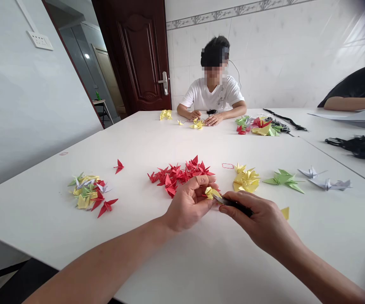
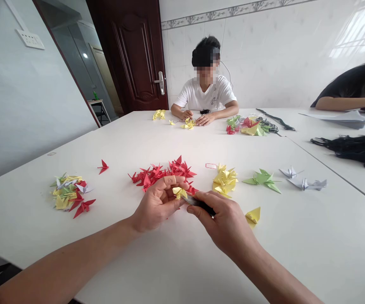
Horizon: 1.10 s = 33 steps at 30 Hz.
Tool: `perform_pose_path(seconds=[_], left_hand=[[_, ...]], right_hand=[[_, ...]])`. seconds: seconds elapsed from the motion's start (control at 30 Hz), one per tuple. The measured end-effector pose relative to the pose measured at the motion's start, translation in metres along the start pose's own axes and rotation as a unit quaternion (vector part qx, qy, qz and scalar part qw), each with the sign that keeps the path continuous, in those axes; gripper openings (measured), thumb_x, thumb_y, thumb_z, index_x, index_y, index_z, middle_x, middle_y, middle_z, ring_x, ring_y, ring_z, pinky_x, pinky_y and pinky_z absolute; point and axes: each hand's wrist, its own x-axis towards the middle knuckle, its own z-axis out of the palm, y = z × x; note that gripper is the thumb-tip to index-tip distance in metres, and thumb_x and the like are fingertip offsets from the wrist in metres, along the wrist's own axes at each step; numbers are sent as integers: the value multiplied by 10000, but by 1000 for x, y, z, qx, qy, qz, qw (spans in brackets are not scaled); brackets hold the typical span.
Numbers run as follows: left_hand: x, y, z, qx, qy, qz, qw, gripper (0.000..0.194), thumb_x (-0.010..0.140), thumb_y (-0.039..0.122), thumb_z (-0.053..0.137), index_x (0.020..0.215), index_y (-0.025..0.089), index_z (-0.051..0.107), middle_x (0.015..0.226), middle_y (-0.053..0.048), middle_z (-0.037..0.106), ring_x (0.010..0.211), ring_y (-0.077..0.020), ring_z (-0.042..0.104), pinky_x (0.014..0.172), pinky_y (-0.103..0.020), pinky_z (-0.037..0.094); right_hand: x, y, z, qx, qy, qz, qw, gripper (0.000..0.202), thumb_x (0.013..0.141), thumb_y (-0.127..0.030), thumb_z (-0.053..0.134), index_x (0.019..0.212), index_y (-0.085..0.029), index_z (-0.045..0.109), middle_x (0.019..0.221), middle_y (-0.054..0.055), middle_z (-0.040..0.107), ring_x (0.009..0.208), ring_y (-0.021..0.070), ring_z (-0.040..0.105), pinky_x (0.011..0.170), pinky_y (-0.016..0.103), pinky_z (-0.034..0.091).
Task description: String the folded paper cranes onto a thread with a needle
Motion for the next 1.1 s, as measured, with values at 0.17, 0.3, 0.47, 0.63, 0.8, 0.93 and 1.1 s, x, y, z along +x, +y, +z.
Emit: perform_pose_path(seconds=[0.17, 0.3, 0.47, 0.63, 0.8, 0.93, 1.1], left_hand=[[0, 0, 0, -3, 3, -8, 1000, 323, 689, 132, 676, 985, 182, 557, 947, -50, 590, 871, -141, 589, 600, -191, 502], [0, 1, 0, 8, 5, -7, 1000, 344, 674, 149, 694, 990, 180, 561, 961, -56, 593, 883, -158, 591, 630, -220, 509], [0, 2, 0, 11, 4, -8, 1000, 346, 680, 117, 678, 997, 178, 554, 955, -52, 587, 861, -139, 590, 604, -193, 500], [0, 2, 1, 14, 5, -11, 1000, 322, 695, 154, 682, 990, 176, 556, 955, -56, 586, 850, -142, 590, 599, -203, 508], [0, 2, 1, 15, 2, -13, 1000, 317, 695, 187, 691, 983, 180, 559, 954, -51, 590, 839, -148, 589, 634, -243, 519], [1, 3, -1, 22, 12, -15, 1000, 274, 732, 198, 665, 984, 169, 561, 957, -52, 588, 838, -129, 580, 666, -226, 512], [2, 3, -2, -12, 11, -48, 999, 368, 735, 254, 678, 1058, 170, 524, 988, -63, 585, 833, -142, 593, 712, -288, 532]], right_hand=[[1, 3, 0, -10, -8, -13, 1000, 199, 815, -380, 570, 890, -225, 670, 773, 18, 665, 639, 136, 602, 539, 220, 476], [1, 4, 0, -5, -8, -16, 1000, 203, 822, -373, 564, 900, -225, 678, 770, 21, 667, 641, 139, 604, 541, 225, 475], [0, 2, 0, 5, -7, 6, 1000, 188, 812, -375, 578, 888, -239, 684, 754, 3, 658, 638, 131, 592, 550, 225, 464], [1, 2, 0, 14, -11, 0, 1000, 197, 823, -385, 561, 853, -235, 686, 695, 1, 639, 588, 125, 573, 528, 227, 455], [1, 3, 1, 11, -15, -1, 1000, 207, 833, -387, 547, 857, -229, 680, 717, 13, 651, 600, 134, 584, 524, 232, 463], [3, 2, -4, -8, -3, -23, 1000, 217, 820, -399, 559, 882, -220, 665, 783, 28, 676, 645, 145, 611, 540, 232, 483], [4, 2, -11, -15, 51, -34, 998, 160, 764, -336, 622, 847, -199, 633, 755, 23, 671, 610, 134, 605, 494, 211, 479]])
